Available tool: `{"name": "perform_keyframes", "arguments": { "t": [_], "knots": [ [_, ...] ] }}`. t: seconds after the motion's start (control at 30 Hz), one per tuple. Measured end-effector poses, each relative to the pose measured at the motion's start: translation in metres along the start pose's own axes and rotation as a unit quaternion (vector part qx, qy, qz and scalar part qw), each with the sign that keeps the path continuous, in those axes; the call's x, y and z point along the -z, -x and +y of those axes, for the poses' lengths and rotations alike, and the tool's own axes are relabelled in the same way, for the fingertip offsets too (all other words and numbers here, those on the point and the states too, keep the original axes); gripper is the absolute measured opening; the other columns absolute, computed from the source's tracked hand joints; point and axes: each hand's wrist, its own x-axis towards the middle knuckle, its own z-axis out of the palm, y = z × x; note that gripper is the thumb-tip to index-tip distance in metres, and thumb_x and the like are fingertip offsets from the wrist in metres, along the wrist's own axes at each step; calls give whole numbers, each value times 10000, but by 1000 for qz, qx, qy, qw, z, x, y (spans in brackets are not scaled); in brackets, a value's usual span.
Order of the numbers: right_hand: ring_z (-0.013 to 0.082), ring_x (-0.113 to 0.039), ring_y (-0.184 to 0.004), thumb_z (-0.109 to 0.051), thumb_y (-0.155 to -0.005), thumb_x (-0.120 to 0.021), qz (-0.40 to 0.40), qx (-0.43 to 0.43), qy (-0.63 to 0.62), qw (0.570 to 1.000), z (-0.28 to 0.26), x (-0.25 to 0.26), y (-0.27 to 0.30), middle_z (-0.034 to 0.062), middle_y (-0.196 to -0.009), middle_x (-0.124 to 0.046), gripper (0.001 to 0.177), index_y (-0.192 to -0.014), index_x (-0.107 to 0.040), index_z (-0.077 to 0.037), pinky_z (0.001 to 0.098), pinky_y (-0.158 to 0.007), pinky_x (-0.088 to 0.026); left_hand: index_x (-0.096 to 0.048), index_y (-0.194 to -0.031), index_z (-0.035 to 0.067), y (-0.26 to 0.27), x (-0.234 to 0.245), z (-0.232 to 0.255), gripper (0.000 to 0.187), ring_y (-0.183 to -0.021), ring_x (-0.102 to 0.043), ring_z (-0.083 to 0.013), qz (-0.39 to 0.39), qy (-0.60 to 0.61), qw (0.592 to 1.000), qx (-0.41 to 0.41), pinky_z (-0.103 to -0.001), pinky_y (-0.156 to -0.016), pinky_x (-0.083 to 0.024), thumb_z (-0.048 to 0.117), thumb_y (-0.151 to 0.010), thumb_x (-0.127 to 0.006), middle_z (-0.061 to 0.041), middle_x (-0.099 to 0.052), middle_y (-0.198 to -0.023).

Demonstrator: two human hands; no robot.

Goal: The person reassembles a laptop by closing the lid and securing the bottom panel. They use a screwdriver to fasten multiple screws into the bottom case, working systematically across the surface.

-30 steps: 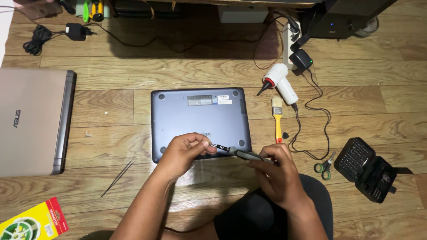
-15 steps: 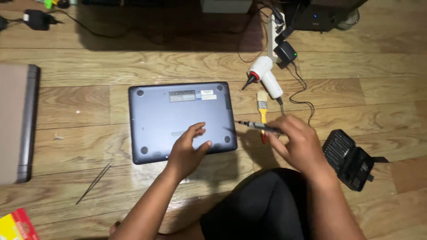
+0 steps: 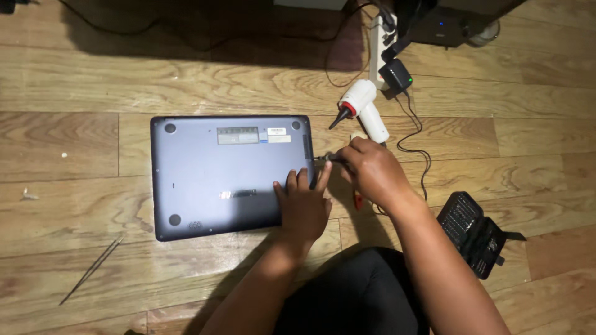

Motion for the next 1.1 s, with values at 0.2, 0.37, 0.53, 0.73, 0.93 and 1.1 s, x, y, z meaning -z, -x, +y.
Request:
{"name": "perform_keyframes", "arguments": {
  "t": [0.2, 0.37, 0.53, 0.73, 0.93, 1.1],
  "knots": [
    [358, -672, -851, -120, -700, -841, -12, 16, 3, 1000, 0, -3, -7, 120, -901, -660, 282, -938, -705, -50, 462, -742, -555, -308, -1577, 307, 2, -7, -3, 845, -1404, -333, -418, 44, 8, 999, -10, -776, -1081, -209, 330, -844, -728, -194, -425, -1480],
    [358, -675, -846, -126, -715, -833, 0, 22, 14, 1000, -5, -8, -11, 120, -907, -663, 276, -956, -719, -55, 461, -748, -559, -336, -1573, 260, 3, -10, -8, 836, -1404, -334, -414, 52, 17, 998, -18, -775, -1083, -217, 326, -839, -732, -196, -425, -1482],
    [355, -678, -850, -142, -735, -830, -3, 18, 19, 1000, -7, -9, -12, 119, -903, -662, 251, -945, -719, -60, 460, -741, -558, -362, -1553, 240, 2, -11, -8, 815, -1402, -331, -424, 57, 15, 998, -18, -769, -1083, -206, 337, -834, -732, -211, -418, -1488],
    [351, -678, -861, -126, -734, -817, -16, 20, 39, 999, -9, -6, -14, 118, -908, -663, 241, -944, -717, -60, 460, -744, -557, -381, -1551, 231, 2, -9, -7, 774, -1399, -326, -441, 52, 42, 998, -18, -769, -1085, -196, 339, -864, -720, -230, -419, -1485],
    [349, -674, -888, -110, -696, -802, -16, 36, 40, 998, -10, -6, -16, 121, -922, -665, 280, -951, -714, -39, 456, -757, -556, -417, -1536, 201, 3, -11, -7, 749, -1397, -345, -437, 70, 46, 996, -19, -753, -1100, -198, 319, -862, -724, -231, -430, -1483],
    [340, -678, -896, -103, -737, -786, -25, 53, 47, 997, -12, -6, -21, 115, -910, -662, 252, -972, -722, -42, 451, -768, -558, -452, -1503, 168, 3, -11, -8, 708, -1407, -332, -446, 65, 65, 996, -14, -751, -1102, -188, 320, -868, -726, -245, -425, -1482]
  ]
}}
